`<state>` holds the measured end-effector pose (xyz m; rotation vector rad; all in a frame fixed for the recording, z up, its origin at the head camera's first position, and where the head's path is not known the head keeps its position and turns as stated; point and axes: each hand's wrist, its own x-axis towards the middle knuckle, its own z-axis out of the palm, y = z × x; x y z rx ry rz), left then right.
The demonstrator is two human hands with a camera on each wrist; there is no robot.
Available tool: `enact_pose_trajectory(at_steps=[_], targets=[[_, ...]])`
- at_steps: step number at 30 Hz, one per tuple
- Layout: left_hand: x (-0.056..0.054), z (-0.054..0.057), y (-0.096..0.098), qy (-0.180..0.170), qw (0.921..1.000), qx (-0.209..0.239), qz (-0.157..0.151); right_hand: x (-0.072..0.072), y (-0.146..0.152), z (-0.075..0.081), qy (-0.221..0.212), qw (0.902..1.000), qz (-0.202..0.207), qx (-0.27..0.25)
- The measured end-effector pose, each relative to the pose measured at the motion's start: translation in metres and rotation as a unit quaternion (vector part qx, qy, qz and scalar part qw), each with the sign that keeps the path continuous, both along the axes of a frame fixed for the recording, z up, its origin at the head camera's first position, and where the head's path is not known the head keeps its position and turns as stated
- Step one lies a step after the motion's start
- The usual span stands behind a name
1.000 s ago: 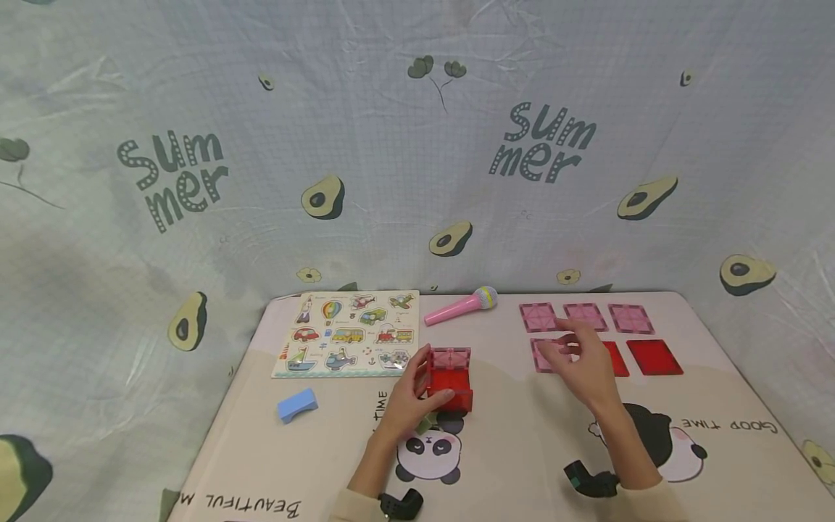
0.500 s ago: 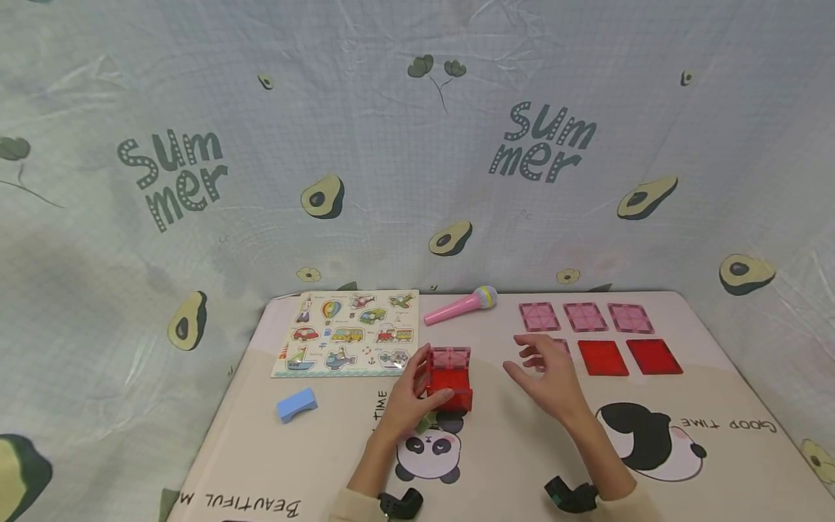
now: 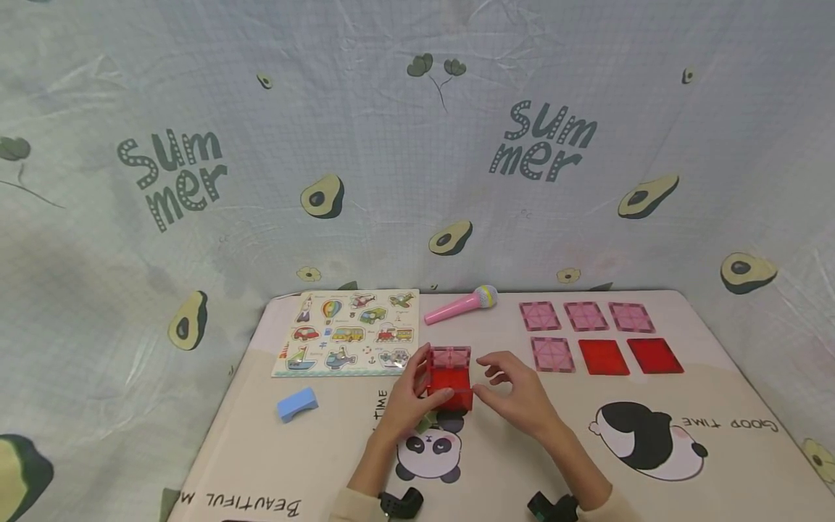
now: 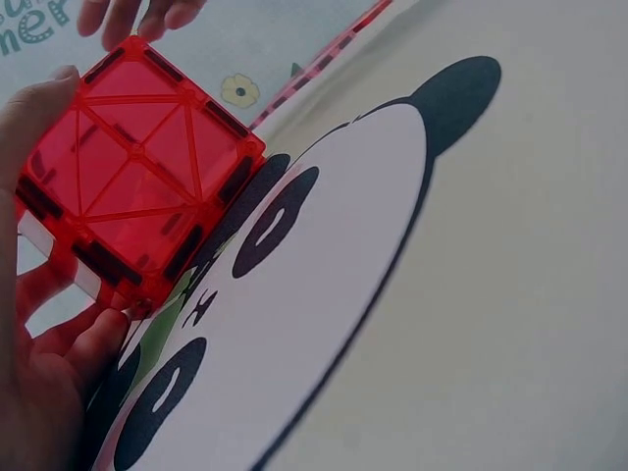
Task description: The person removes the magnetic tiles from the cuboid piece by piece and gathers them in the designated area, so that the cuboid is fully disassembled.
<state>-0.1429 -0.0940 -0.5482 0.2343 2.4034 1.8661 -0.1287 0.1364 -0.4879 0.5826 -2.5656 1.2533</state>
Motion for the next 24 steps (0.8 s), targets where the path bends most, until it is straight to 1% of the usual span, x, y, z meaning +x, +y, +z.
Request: enact_pose_trajectory(at_steps=[4,8,12,15,18,24], targets=[[0.0,0.0,0.0,0.004,1.0,-0.002,-0.003,0.002,-0.009,-0.004,-0.004,0.9998,0.02,0.004],[-0.001,0.0,0.0,0.007,1.0,-0.004,-0.003,0.002,-0.016,-0.008,-0.011,0.9994,0.028,0.014],[-0.001,0.0,0.0,0.007,0.9999,-0.006,-0.003,0.003,-0.02,-0.012,-0.011,0.9988,0.028,0.039],[-0.001,-0.001,0.0,0.008,0.9999,-0.007,-0.004,0.003,-0.022,-0.014,-0.009,0.9985,0.023,0.048],[0.0,-0.001,-0.001,0.015,0.9999,-0.003,-0.006,0.003,-0.022,-0.016,-0.012,0.9985,0.018,0.05],[-0.002,-0.001,-0.003,0.034,0.9993,-0.012,-0.011,0.001,-0.021,-0.018,-0.017,0.9987,0.017,0.045]])
